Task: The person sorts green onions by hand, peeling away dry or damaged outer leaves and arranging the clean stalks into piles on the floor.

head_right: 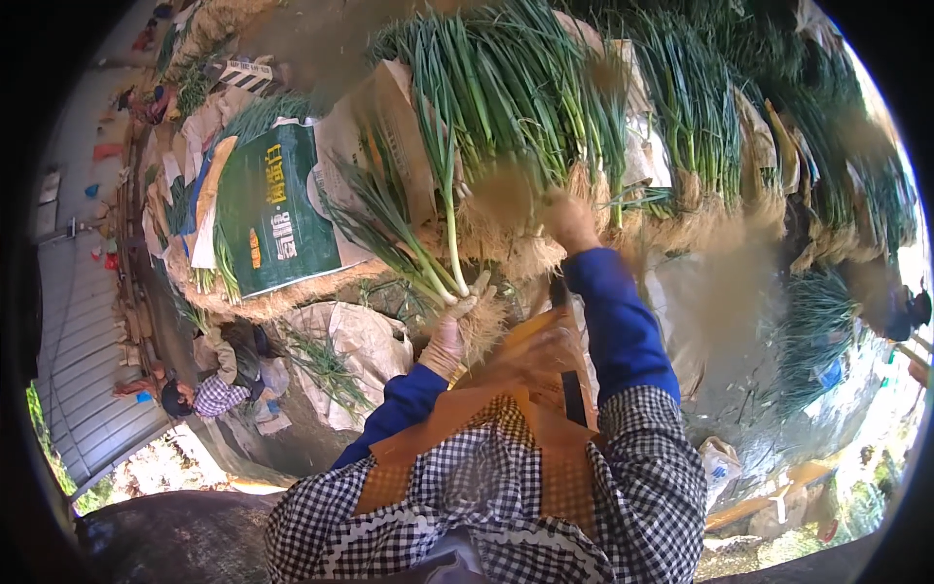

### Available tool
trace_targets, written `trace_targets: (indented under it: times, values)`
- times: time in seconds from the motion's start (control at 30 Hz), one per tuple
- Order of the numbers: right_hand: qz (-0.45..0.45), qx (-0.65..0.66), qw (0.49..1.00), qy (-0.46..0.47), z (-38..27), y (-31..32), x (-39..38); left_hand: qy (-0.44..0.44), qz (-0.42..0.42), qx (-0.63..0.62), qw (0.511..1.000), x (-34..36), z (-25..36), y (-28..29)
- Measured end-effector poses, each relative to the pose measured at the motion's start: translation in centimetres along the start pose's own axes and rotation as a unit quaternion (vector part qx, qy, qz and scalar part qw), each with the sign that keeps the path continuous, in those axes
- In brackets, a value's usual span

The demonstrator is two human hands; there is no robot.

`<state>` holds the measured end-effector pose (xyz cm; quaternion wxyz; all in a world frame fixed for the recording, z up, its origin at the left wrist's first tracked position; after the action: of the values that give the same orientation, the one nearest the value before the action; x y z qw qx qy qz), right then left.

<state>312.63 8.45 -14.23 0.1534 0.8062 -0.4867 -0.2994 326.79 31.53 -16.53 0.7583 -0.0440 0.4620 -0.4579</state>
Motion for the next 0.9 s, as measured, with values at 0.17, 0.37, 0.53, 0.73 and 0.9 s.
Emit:
trace_targets:
  times: [0.17,0.37,0.53,0.73,0.9]
  values:
    - [-0.146,0.450,0.869,-0.141,1.3,-3.2,-9.8,0.069,-0.040,-0.015,0.997,0.4,-2.6,-3.3]
    - [-0.203,0.373,0.905,-0.037,1.8,-5.5,-16.6,0.095,-0.018,-0.036,0.995,1.3,-3.7,-3.8]
    - [-0.198,0.381,0.876,-0.221,5.8,0.0,-22.0,0.072,0.014,0.052,0.996,2.5,-3.6,-2.4]
    - [-0.122,-0.224,0.946,-0.201,16.8,2.8,-21.8,0.095,0.003,0.001,0.995,2.4,-1.1,-1.1]
    - [-0.103,0.443,0.878,-0.149,4.5,-5.4,-9.2,0.058,0.001,0.028,0.998,0.8,-0.7,-1.8]
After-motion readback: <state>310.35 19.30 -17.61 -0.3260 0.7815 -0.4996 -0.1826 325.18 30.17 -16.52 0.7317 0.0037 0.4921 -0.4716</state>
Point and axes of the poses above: each hand's wrist, its own x-axis towards the middle knuckle, its own y-axis out of the back of the hand, z = x × y, the point moved 5 cm from there along x, towards the middle knuckle, and after that the axes turned 15 degrees about x, right-handed, at the moved point
